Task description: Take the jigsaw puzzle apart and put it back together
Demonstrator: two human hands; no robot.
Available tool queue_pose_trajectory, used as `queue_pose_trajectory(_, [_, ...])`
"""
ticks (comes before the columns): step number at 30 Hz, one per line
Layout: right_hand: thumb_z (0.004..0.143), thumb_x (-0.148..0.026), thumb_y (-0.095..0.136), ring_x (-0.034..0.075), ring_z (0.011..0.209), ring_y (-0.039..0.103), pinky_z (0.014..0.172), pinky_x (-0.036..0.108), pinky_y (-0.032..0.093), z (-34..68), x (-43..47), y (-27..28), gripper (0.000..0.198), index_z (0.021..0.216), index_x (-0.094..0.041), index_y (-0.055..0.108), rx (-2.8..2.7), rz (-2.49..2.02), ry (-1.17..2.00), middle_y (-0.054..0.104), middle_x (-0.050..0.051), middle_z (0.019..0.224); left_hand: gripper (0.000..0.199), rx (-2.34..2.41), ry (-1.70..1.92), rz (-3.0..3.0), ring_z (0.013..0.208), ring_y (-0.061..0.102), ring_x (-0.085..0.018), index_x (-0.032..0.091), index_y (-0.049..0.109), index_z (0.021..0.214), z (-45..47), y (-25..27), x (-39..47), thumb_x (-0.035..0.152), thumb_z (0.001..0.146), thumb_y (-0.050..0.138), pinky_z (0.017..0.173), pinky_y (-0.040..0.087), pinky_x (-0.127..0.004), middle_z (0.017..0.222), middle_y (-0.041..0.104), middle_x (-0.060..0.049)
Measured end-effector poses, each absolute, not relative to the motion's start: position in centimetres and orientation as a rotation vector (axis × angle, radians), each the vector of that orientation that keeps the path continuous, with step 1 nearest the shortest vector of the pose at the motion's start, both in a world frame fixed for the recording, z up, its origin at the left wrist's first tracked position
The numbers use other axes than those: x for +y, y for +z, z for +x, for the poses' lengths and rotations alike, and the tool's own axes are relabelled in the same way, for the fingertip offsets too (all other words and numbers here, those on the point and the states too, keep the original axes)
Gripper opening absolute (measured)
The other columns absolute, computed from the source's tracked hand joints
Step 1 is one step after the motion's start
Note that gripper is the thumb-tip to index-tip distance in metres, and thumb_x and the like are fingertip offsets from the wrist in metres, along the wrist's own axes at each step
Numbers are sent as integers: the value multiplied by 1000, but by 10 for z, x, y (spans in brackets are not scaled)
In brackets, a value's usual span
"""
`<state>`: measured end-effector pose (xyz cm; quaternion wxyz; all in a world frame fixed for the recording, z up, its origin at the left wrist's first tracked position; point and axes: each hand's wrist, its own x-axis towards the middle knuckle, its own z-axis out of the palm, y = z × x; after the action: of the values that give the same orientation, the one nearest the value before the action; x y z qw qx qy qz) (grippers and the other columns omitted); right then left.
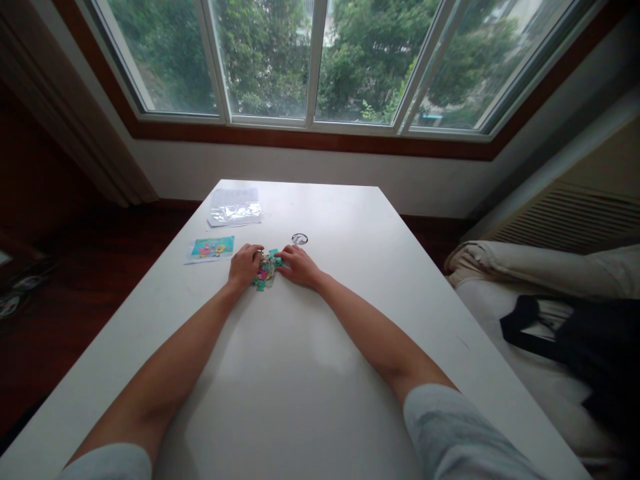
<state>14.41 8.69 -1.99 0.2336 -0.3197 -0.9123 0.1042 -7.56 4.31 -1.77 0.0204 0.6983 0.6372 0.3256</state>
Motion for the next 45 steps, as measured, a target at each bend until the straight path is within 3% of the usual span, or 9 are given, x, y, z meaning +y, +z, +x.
queue_pose_trajectory(7, [91, -37, 69, 30, 142, 42, 119, 46, 32, 140, 91, -29, 70, 154, -19, 45, -2551, -827, 276, 51, 14, 151, 34, 1909, 1191, 2095, 107, 65, -25, 22, 69, 120, -72, -18, 45, 20, 98, 44, 99, 51, -39, 111, 68, -8])
queue_pose_trajectory(12, [89, -41, 72, 29, 131, 49, 114, 43, 37, 139, 86, -21, 67, 150, -20, 50, -2580, -859, 266, 57, 13, 142, 37, 1889, 1334, 2051, 103, 63, -24, 22, 69, 122, -72, -13, 44, 14, 97, 43, 97, 52, -39, 109, 65, -9])
queue_pose_trajectory(16, [87, -54, 73, 29, 121, 52, 108, 42, 39, 140, 80, -13, 68, 144, -20, 56, -2592, -891, 210, 60, 14, 129, 45, 1945, 1462, 1972, 106, 61, -24, 22, 67, 127, -75, -11, 44, 6, 94, 41, 101, 51, -38, 111, 60, -9])
queue_pose_trajectory(21, [94, -58, 63, 27, 111, 53, 102, 40, 40, 138, 77, -9, 50, 122, -18, 69, -2592, -929, 108, 62, 13, 115, 58, 1950, 1572, 1915, 118, 57, -26, 23, 61, 134, -77, -14, 47, -1, 83, 47, 112, 46, -42, 119, 57, -10])
queue_pose_trajectory(29, [94, -57, 64, 29, 115, 51, 101, 41, 40, 134, 70, -6, 49, 123, -18, 68, -2544, -1136, 42, 60, 14, 118, 72, 1860, 1460, 1987, 111, 59, -26, 22, 53, 143, -75, -16, 47, 4, 74, 61, 104, 51, -42, 121, 58, -10])
queue_pose_trajectory(33, [94, -59, 62, 31, 115, 50, 98, 42, 40, 132, 69, -6, 48, 115, -16, 67, -2472, -1257, 17, 60, 16, 116, 58, 1796, 1373, 2033, 99, 62, -23, 21, 60, 136, -72, -17, 45, 10, 80, 60, 96, 53, -38, 112, 62, -8])
queue_pose_trajectory(38, [93, -57, 63, 30, 112, 51, 95, 41, 41, 132, 73, -9, 42, 106, -17, 65, -2459, -1299, 71, 61, 14, 113, 34, 1744, 1244, 2065, 101, 64, -23, 21, 70, 115, -70, -21, 47, 17, 83, 58, 96, 52, -37, 108, 68, -7])
queue_pose_trajectory(45, [89, -58, 65, 33, 116, 49, 98, 44, 39, 129, 66, -7, 48, 112, -16, 63, -2376, -1390, 32, 62, 16, 117, 30, 1643, 1112, 2154, 102, 65, -23, 22, 67, 110, -70, -22, 47, 18, 81, 59, 95, 51, -37, 107, 69, -6])
